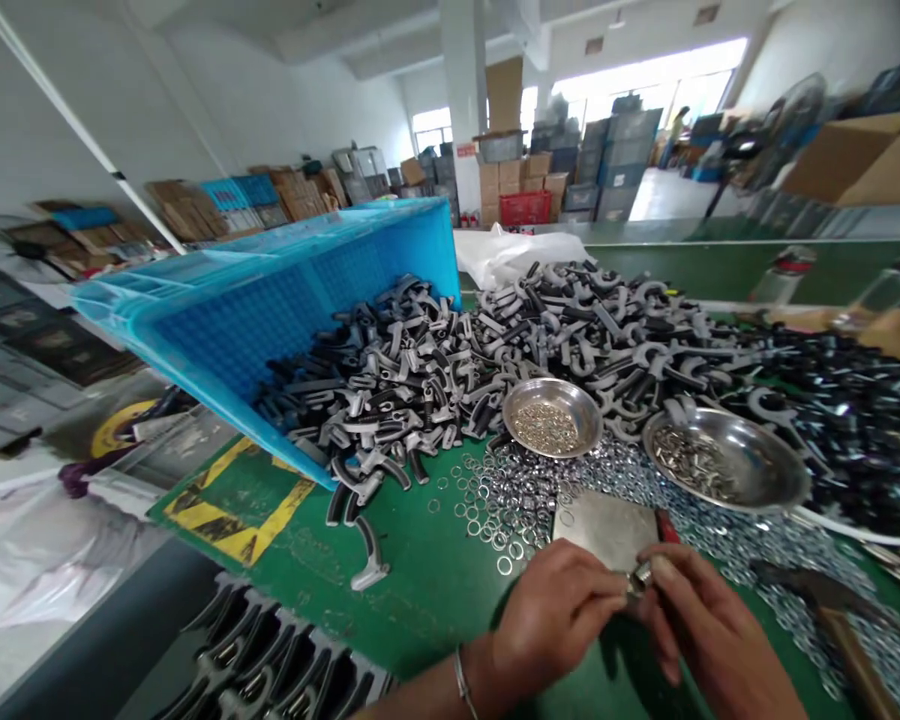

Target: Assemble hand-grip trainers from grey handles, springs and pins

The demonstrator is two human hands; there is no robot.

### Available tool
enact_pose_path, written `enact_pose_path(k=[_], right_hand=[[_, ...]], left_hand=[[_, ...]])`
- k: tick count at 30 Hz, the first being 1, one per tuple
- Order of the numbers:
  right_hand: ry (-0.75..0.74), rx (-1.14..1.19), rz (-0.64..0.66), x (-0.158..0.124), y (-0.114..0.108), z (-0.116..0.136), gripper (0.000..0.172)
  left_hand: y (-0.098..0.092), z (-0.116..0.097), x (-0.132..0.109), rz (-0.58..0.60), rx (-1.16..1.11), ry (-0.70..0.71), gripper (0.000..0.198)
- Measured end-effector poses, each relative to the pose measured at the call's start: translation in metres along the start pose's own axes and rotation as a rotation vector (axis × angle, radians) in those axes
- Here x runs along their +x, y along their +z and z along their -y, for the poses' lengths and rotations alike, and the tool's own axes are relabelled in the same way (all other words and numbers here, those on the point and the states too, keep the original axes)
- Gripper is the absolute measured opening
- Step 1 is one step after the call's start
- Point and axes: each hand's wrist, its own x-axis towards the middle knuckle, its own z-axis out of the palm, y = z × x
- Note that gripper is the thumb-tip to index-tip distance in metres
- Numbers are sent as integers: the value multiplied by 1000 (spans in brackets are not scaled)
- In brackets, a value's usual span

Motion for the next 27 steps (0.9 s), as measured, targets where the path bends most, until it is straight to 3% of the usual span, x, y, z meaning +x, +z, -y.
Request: enact_pose_path(k=[2,4,7,9,12,16,19,21,24,27], right_hand=[[-211,-210,-36,3,0,5,36],[-326,-322,-34,4,-4,10,34],[-331,-320,-26,5,-8,13,33],[-270,-240,-27,9,-9,11,37],[-144,-67,1,20,-10,2,46],[-118,-71,16,32,-18,-8,43],[-224,-230,-59,31,-28,-11,33],[-263,-255,-90,28,-34,-12,30],[-218,-144,-46,26,-40,-17,33],[-148,-45,16,26,-38,-23,38]], left_hand=[[-13,10,3,71,151,33,24],[-40,28,22,64,348,-12,28],[-90,63,67,-111,822,-257,34],[-112,86,98,-140,883,-322,41],[-118,106,131,-144,896,-359,48],[-115,108,149,-147,878,-417,56],[-132,98,138,-97,765,-489,87],[-148,86,113,-89,433,-540,100],[-158,63,58,-139,-269,-543,95],[-135,43,9,-84,-630,-622,74]])
